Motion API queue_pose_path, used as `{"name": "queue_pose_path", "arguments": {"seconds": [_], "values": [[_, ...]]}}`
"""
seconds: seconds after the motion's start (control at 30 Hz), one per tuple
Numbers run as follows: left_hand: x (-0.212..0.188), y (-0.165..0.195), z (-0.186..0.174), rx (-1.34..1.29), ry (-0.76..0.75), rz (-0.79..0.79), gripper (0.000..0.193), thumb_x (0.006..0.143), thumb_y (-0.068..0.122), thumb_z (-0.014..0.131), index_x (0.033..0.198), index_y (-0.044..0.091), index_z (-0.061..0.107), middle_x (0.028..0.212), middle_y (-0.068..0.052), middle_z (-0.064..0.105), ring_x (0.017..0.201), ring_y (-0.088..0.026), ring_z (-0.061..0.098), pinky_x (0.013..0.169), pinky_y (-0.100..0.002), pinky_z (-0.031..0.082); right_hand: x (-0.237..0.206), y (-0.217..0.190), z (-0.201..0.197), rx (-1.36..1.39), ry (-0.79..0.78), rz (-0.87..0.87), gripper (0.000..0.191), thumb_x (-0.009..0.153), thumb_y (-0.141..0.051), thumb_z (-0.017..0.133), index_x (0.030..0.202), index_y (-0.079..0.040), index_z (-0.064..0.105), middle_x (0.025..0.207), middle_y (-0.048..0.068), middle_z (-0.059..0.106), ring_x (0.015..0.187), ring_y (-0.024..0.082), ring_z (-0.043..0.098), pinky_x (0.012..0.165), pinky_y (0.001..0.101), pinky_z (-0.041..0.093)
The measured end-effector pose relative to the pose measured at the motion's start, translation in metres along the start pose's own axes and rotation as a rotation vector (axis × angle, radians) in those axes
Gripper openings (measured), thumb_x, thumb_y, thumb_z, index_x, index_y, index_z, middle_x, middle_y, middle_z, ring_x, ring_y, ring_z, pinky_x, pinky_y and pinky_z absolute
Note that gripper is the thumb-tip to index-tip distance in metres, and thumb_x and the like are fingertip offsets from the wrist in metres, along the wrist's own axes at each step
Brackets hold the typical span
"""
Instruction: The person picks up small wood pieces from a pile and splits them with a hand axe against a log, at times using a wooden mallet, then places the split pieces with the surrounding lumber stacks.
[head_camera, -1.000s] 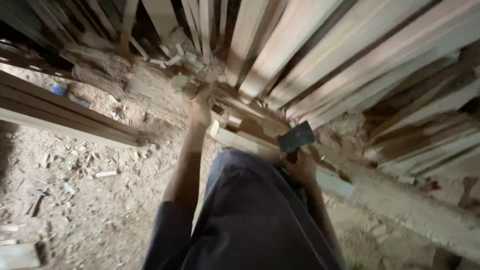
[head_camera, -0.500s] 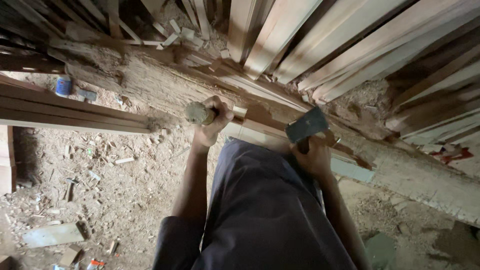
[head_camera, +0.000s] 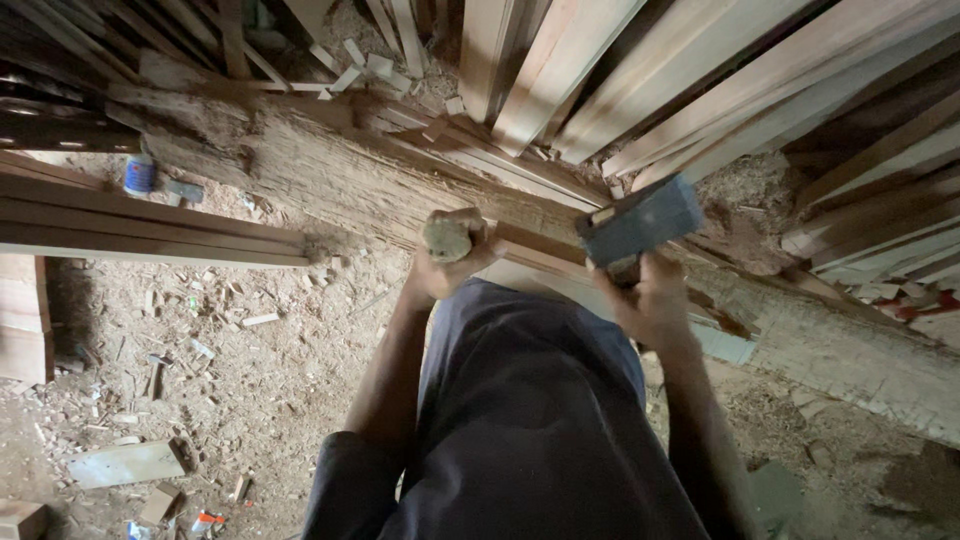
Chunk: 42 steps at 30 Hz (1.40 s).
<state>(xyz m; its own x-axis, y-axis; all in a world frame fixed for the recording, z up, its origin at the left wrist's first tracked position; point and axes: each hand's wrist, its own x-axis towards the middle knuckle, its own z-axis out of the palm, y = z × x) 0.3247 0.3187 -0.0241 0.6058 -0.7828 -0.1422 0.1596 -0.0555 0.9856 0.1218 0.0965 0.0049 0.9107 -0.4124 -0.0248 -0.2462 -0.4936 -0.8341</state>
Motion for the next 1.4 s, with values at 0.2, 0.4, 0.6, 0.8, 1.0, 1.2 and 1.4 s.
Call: {"name": "queue_pose_path", "arguments": {"seconds": [0.2, 0.4, 0.6, 0.8, 1.0, 1.2, 1.4], "values": [[-0.006, -0.015, -0.002, 0.213, -0.007, 0.110, 0.022, 0.090, 0.018, 0.080, 0.082, 0.009, 0.062, 0.067, -0.002, 0.055, 0.058, -0.015, 0.055, 0.053, -0.034, 0.042, 0.052, -0.084, -0.019, 0.114, 0.096, -0.511, 0.018, 0.097, -0.006, 0.071, 0.110, -0.006, 0.059, 0.091, 0.004, 0.066, 0.064, 0.007, 0.059, 0.056, 0.0249, 0.052], [-0.008, -0.087, -0.007, 0.557, 0.163, 0.580, 0.018, 0.085, 0.008, 0.076, 0.101, 0.001, 0.071, 0.091, -0.009, 0.072, 0.080, -0.023, 0.069, 0.073, -0.037, 0.055, 0.055, -0.098, 0.007, -0.867, -0.120, -0.412, 0.019, 0.094, -0.034, 0.076, 0.101, -0.018, 0.067, 0.078, 0.001, 0.068, 0.060, 0.015, 0.065, 0.052, 0.0317, 0.051], [-0.025, -0.091, -0.023, 0.178, 0.382, 0.188, 0.018, 0.081, 0.018, 0.075, 0.091, 0.004, 0.071, 0.076, -0.006, 0.069, 0.063, -0.015, 0.065, 0.058, -0.031, 0.052, 0.035, -0.001, 0.036, -0.358, -0.293, 0.173, 0.030, 0.090, -0.040, 0.075, 0.103, -0.013, 0.071, 0.082, 0.008, 0.072, 0.073, 0.023, 0.069, 0.070, 0.0432, 0.056], [-0.013, -0.064, -0.057, 0.650, 0.351, -0.237, 0.039, 0.083, 0.044, 0.077, 0.089, 0.006, 0.075, 0.074, -0.009, 0.070, 0.065, -0.017, 0.067, 0.061, -0.037, 0.055, 0.005, 0.105, 0.012, 0.040, -0.390, 0.492, 0.054, 0.077, -0.037, 0.082, 0.117, -0.003, 0.066, 0.100, 0.014, 0.074, 0.091, 0.028, 0.069, 0.078, 0.0420, 0.055], [-0.008, -0.094, -0.041, 0.723, 0.138, -0.885, 0.071, 0.084, 0.071, 0.071, 0.086, 0.001, 0.078, 0.078, -0.018, 0.072, 0.070, -0.024, 0.067, 0.062, -0.045, 0.054, -0.021, 0.114, -0.002, -0.129, -0.570, 0.416, 0.057, 0.084, -0.047, 0.079, 0.122, -0.005, 0.069, 0.108, 0.017, 0.073, 0.102, 0.031, 0.070, 0.090, 0.0416, 0.054], [-0.049, -0.101, -0.019, 0.416, 0.332, -0.653, 0.056, 0.080, 0.055, 0.077, 0.095, 0.002, 0.076, 0.079, -0.012, 0.076, 0.073, -0.023, 0.073, 0.063, -0.043, 0.057, -0.050, 0.102, -0.008, -0.048, -0.280, 0.076, 0.053, 0.091, -0.045, 0.075, 0.118, -0.001, 0.066, 0.114, 0.024, 0.068, 0.105, 0.040, 0.066, 0.089, 0.0477, 0.053], [-0.066, -0.113, 0.005, 0.623, 0.577, -0.598, 0.045, 0.084, 0.041, 0.079, 0.106, 0.002, 0.079, 0.080, -0.018, 0.074, 0.073, -0.026, 0.072, 0.065, -0.045, 0.055, -0.076, 0.117, 0.006, -0.297, -0.271, 0.090, 0.052, 0.083, -0.045, 0.076, 0.110, -0.001, 0.066, 0.110, 0.024, 0.067, 0.103, 0.044, 0.064, 0.088, 0.0518, 0.053]]}}
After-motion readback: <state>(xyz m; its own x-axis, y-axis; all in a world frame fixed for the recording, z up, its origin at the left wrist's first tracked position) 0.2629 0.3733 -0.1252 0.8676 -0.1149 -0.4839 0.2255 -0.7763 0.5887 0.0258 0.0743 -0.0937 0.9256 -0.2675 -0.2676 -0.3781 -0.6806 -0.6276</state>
